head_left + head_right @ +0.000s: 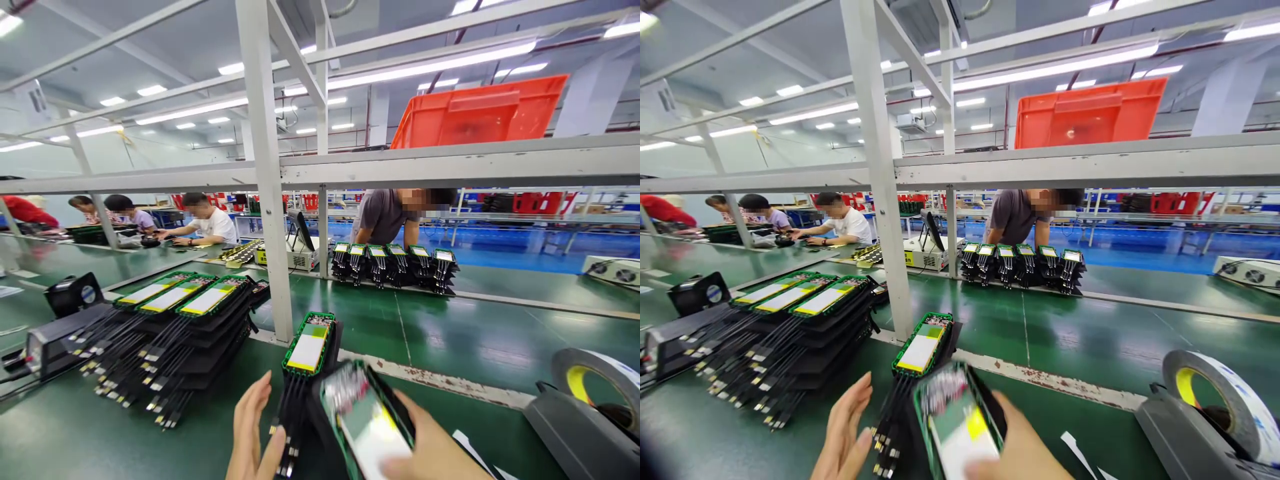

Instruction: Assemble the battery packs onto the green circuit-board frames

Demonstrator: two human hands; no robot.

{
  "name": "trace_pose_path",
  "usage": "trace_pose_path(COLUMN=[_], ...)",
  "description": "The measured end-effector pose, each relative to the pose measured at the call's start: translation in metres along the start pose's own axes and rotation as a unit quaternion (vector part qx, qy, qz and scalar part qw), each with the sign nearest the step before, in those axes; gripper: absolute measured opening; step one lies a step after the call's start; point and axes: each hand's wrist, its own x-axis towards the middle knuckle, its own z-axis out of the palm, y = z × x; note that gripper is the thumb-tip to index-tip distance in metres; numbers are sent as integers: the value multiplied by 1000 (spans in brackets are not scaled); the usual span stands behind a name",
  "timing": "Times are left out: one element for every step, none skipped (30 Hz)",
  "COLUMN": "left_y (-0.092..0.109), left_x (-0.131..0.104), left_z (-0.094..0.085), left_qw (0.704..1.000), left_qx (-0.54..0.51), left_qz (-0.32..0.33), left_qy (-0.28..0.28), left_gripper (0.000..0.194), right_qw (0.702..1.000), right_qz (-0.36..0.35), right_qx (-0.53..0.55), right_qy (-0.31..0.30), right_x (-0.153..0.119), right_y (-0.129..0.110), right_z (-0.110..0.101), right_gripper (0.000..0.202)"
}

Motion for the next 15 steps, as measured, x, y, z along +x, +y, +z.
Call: trace_pose_path(left_y=[5,10,15,20,23,25,25,25,23,20,16,12,8,4,0], left_x=[17,36,55,74,93,109,122,132,138,142,143,143,143,142,141], left_z=[-2,-2,-1,2,5,9,13,16,19,20,21,21,21,19,18], left_qw=[999,995,992,989,986,982,976,968,959,947,935,923,913,905,898], left_qx=[-34,-85,-103,-113,-124,-137,-152,-169,-186,-204,-222,-241,-259,-278,-295], left_qz=[-15,-45,-63,-72,-85,-101,-119,-141,-166,-192,-217,-239,-256,-268,-278], left_qy=[-5,-33,-47,-57,-68,-83,-99,-118,-137,-155,-170,-180,-182,-179,-172], left_gripper=[53,59,63,64,63,64,65,66,67,68,68,69,70,71,71], right_qw=[995,987,981,977,978,978,979,979,979,978,977,976,975,974,974], right_qz=[13,21,23,16,13,13,18,25,34,43,53,64,76,89,103], right_qx=[97,155,184,180,166,151,127,100,75,54,39,33,35,45,61], right_qy=[15,35,65,112,126,140,159,174,189,199,205,207,206,202,195], right_x=[21,42,63,82,101,117,130,141,148,154,157,159,159,157,155], right_y=[-13,-25,-35,-43,-48,-50,-49,-46,-40,-33,-25,-17,-8,1,10], right_z=[9,19,30,41,52,61,69,74,76,76,74,71,66,61,57], right_gripper=[74,71,68,64,60,57,58,60,66,72,78,83,87,89,91])
